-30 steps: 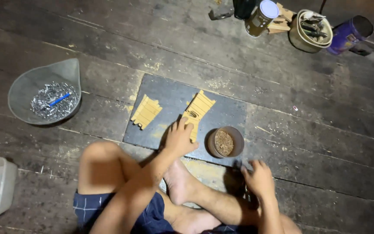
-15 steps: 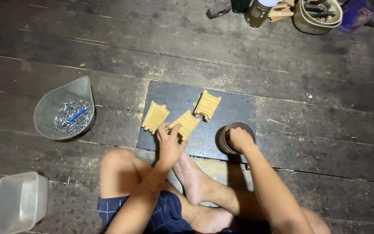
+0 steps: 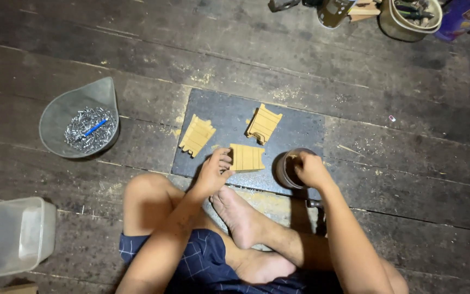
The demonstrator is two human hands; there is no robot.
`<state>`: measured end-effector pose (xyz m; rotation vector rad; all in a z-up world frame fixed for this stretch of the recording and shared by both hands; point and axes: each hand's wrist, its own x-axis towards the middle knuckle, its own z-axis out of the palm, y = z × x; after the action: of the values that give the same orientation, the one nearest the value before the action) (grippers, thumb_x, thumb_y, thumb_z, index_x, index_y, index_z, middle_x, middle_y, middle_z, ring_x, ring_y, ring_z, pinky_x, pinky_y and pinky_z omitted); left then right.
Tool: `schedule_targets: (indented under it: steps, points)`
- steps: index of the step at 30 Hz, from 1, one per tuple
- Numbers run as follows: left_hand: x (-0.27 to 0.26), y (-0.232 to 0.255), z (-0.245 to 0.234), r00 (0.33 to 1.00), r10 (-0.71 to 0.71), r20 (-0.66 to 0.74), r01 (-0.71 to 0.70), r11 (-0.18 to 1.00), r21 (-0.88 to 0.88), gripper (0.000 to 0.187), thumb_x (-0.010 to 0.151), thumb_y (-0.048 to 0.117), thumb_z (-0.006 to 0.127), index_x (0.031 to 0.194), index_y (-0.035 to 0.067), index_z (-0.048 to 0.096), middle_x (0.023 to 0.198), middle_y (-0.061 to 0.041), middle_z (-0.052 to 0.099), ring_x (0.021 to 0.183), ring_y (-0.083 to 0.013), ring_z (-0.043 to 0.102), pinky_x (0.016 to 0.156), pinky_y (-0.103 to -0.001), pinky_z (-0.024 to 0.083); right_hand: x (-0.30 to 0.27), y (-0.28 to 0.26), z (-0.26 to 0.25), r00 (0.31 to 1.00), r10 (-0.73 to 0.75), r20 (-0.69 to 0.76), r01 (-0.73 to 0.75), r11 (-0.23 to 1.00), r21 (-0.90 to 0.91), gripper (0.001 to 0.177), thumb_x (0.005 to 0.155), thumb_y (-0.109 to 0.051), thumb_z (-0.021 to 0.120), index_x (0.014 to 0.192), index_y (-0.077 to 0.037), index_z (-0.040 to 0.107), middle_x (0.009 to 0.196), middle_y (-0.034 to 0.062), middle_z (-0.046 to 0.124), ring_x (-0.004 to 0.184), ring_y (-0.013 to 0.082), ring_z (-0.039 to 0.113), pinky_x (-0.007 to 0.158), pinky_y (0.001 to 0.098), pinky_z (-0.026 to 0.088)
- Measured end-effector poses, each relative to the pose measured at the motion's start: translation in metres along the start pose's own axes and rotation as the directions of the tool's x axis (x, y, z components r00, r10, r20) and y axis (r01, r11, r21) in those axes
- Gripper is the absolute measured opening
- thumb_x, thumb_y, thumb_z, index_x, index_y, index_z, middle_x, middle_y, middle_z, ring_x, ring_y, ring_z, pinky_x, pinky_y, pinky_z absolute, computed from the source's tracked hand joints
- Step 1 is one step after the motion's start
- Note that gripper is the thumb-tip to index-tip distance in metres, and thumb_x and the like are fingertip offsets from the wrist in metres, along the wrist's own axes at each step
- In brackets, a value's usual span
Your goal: Assembling small wooden structures by aligning slats and hammering in small nails manually.
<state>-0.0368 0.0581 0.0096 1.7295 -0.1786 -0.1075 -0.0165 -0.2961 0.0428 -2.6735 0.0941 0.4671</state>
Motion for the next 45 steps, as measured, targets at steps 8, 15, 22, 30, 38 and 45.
schedule_targets:
  steps: [8, 15, 22, 30, 38, 45]
  points:
    - [-0.004, -0.018, 0.005, 0.997, 0.035, 0.071, -0.051, 0.969, 0.24, 0.047, 0.093, 0.018, 0.079, 0.135, 0.021, 0.06, 0.107, -0.011, 0.082, 0.108, -0.0303, 0.077, 0.094, -0.045, 0.06, -0.01, 0.013, -0.003, 0.995, 0.052, -0.087, -0.049, 0.998, 0.038, 0.018, 0.086, -0.016, 0.071, 0.101, -0.007, 0.077, 0.092, 0.0243, 0.079, 0.103, 0.0462, 0.075, 0.088, 0.0562, 0.058]
    - [-0.009, -0.028, 0.009, 0.99, 0.025, 0.136, -0.076, 0.92, 0.384, 0.029, 0.098, 0.028, 0.073, 0.122, 0.025, 0.058, 0.108, -0.011, 0.081, 0.105, -0.0318, 0.077, 0.093, -0.046, 0.062, -0.019, 0.009, 0.004, 0.981, -0.116, -0.156, 0.117, 0.993, -0.002, 0.015, 0.09, -0.011, 0.07, 0.101, -0.013, 0.079, 0.092, 0.0196, 0.078, 0.096, 0.0452, 0.075, 0.088, 0.0532, 0.058]
    - [-0.01, -0.025, 0.008, 0.986, 0.137, 0.094, -0.161, 0.927, 0.337, 0.027, 0.093, 0.024, 0.077, 0.113, 0.021, 0.06, 0.097, -0.015, 0.079, 0.091, -0.0402, 0.077, 0.08, -0.052, 0.062, -0.054, -0.048, -0.007, 0.94, -0.08, -0.331, 0.185, 0.937, 0.297, 0.011, 0.095, -0.007, 0.073, 0.105, -0.005, 0.076, 0.089, 0.0223, 0.077, 0.091, 0.041, 0.076, 0.084, 0.0508, 0.057]
    - [-0.014, -0.023, 0.012, 0.986, 0.139, 0.096, -0.164, 0.929, 0.333, 0.018, 0.094, 0.025, 0.074, 0.106, 0.02, 0.062, 0.089, -0.018, 0.076, 0.086, -0.0444, 0.075, 0.077, -0.054, 0.06, -0.048, -0.125, 0.047, 0.872, -0.292, -0.393, 0.426, 0.848, 0.316, 0.005, 0.096, -0.015, 0.078, 0.096, -0.011, 0.079, 0.091, 0.0133, 0.079, 0.094, 0.0361, 0.076, 0.087, 0.0439, 0.058]
    - [-0.01, -0.017, 0.011, 0.96, 0.274, 0.062, -0.28, 0.921, 0.271, 0.015, 0.088, 0.013, 0.072, 0.089, 0.015, 0.057, 0.076, -0.015, 0.069, 0.075, -0.0431, 0.073, 0.068, -0.051, 0.059, -0.035, -0.123, 0.072, 0.821, -0.394, -0.413, 0.501, 0.844, 0.19, 0.009, 0.097, -0.018, 0.076, 0.09, -0.013, 0.074, 0.09, 0.0093, 0.072, 0.093, 0.0351, 0.068, 0.087, 0.0434, 0.055]
    - [-0.012, -0.014, 0.01, 0.963, 0.267, 0.043, -0.269, 0.924, 0.271, 0.016, 0.086, 0.012, 0.072, 0.087, 0.015, 0.057, 0.075, -0.015, 0.069, 0.073, -0.0422, 0.073, 0.065, -0.05, 0.059, -0.034, -0.119, 0.08, 0.804, -0.432, -0.408, 0.523, 0.841, 0.139, 0.011, 0.098, -0.019, 0.075, 0.089, -0.015, 0.071, 0.091, 0.0047, 0.071, 0.094, 0.0306, 0.065, 0.088, 0.0397, 0.054]
